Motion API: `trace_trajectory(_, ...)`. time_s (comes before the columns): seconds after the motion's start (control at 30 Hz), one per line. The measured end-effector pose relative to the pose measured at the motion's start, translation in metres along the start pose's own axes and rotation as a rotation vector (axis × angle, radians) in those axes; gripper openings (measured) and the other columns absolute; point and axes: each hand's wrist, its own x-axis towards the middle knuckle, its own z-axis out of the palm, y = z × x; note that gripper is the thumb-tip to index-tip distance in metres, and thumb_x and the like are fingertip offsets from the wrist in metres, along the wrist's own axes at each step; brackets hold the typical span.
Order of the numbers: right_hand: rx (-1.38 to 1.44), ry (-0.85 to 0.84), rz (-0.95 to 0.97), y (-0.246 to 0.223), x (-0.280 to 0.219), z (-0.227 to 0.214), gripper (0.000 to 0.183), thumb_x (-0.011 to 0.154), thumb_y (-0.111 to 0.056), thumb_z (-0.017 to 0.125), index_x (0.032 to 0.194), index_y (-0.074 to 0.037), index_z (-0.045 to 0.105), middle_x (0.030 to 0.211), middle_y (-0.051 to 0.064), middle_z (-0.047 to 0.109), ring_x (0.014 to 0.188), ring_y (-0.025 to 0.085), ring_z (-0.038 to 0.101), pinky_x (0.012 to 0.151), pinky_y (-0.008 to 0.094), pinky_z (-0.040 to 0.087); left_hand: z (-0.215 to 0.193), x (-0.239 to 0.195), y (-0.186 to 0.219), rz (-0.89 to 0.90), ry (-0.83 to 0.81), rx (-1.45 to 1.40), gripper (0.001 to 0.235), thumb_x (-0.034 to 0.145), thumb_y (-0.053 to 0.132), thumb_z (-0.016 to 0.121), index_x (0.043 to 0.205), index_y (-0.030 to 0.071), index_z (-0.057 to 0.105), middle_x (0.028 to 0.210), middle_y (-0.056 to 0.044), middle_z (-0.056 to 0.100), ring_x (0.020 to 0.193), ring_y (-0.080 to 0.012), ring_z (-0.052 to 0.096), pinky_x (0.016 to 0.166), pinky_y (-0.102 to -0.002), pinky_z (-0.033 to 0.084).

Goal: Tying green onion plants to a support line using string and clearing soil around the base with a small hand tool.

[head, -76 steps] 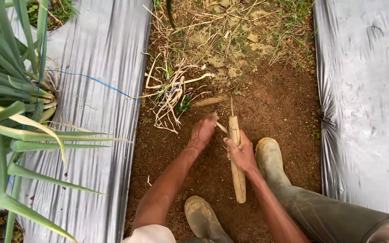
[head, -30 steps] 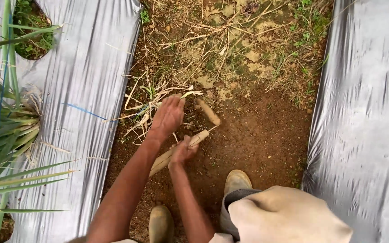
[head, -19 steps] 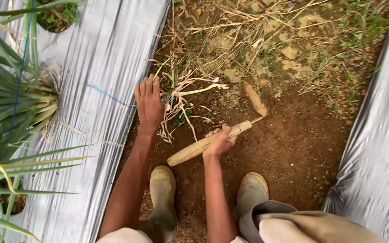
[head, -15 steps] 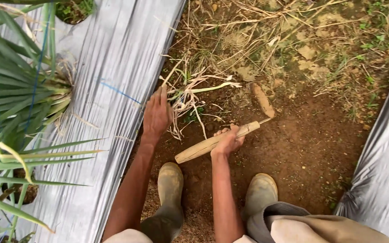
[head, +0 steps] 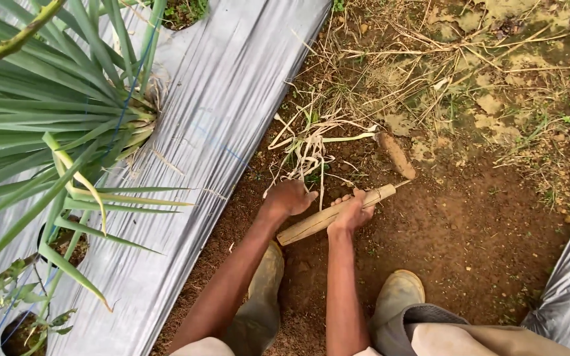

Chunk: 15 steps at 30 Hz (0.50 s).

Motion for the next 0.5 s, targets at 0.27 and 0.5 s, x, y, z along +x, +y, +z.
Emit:
trace_trajectory(0.27,-0.425,-0.584,-0.192,-0.025,-0.015,0.009,0.034,0.102,-0.047,0.039,0.105,-0.013,0.039,0.085,0.006,0.046,0.076,0.023,0.049,0.091,0.047,0.053,0.015,-0.097,0.147,0.611,0.515,-0.097,0.038,0.105,0.025,0.042,0.114,-0.003,0.067,0.063,-0.013,0.066,0.048,-0.0272,0.066,0.055,-0.040,0.058)
trace_trajectory(0.5,-0.327,-0.810,-0.393,-0.054,-0.025,0.019,0.049,0.094,-0.030,0.054,0.132,-0.006,0.034,0.086,0.010,0.054,0.070,0.018,0.050,0.075,0.036,0.051,0.002,-0.110,0.180,0.921,0.406,-0.282,0.026,0.108,0.010,0.040,0.095,-0.002,0.060,0.058,-0.010,0.054,0.044,-0.0220,0.055,0.056,-0.037,0.054)
